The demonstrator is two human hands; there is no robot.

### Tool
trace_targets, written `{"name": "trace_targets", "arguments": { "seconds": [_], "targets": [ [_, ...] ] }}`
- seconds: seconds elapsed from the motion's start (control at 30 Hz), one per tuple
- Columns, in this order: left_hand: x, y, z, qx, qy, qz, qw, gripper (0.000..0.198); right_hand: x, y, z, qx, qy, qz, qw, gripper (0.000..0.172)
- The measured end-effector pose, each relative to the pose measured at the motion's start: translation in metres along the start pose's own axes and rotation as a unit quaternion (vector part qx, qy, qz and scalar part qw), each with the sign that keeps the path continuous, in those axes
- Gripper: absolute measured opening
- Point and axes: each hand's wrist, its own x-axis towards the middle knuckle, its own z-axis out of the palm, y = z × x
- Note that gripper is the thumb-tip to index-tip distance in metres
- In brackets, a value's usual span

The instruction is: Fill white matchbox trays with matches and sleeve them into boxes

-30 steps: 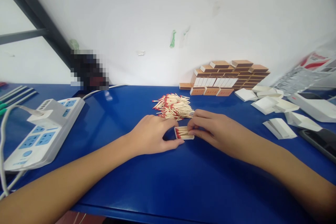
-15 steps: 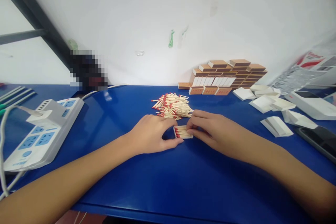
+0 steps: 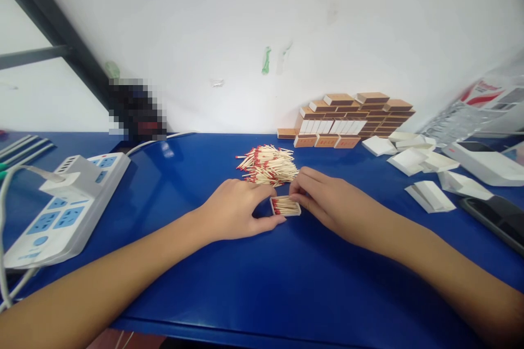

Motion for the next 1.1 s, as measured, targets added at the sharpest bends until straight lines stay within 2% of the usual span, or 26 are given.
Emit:
{"name": "trace_targets", "arguments": {
  "seconds": [0.37, 0.53, 0.73, 0.83, 0.93, 1.1],
  "targets": [
    [0.002, 0.004, -0.002, 0.0, -0.005, -0.009, 1.0, 0.035, -0.001, -0.003, 0.004, 0.005, 0.009, -0.012, 1.0, 0.017],
    [0.001, -0.001, -0.002, -0.017, -0.014, 0.013, 1.0, 0.033, 0.0, -0.005, 0.003, 0.026, 0.018, -0.008, 0.999, 0.017],
    [0.0, 0.0, -0.008, -0.012, 0.014, 0.026, 0.999, 0.037, 0.0, -0.001, -0.006, 0.002, 0.136, -0.011, 0.991, 0.014],
    [0.0, 0.004, -0.009, -0.021, 0.014, 0.028, 0.999, 0.035, 0.0, 0.006, -0.011, -0.012, 0.169, 0.003, 0.985, 0.014],
    [0.0, 0.004, -0.009, -0.017, 0.037, 0.023, 0.999, 0.035, 0.001, 0.008, -0.013, -0.01, 0.163, 0.01, 0.986, 0.013],
    [-0.001, 0.001, -0.01, -0.021, 0.05, 0.029, 0.998, 0.034, -0.001, 0.004, -0.011, 0.036, 0.099, 0.002, 0.994, 0.015]
  ]
}}
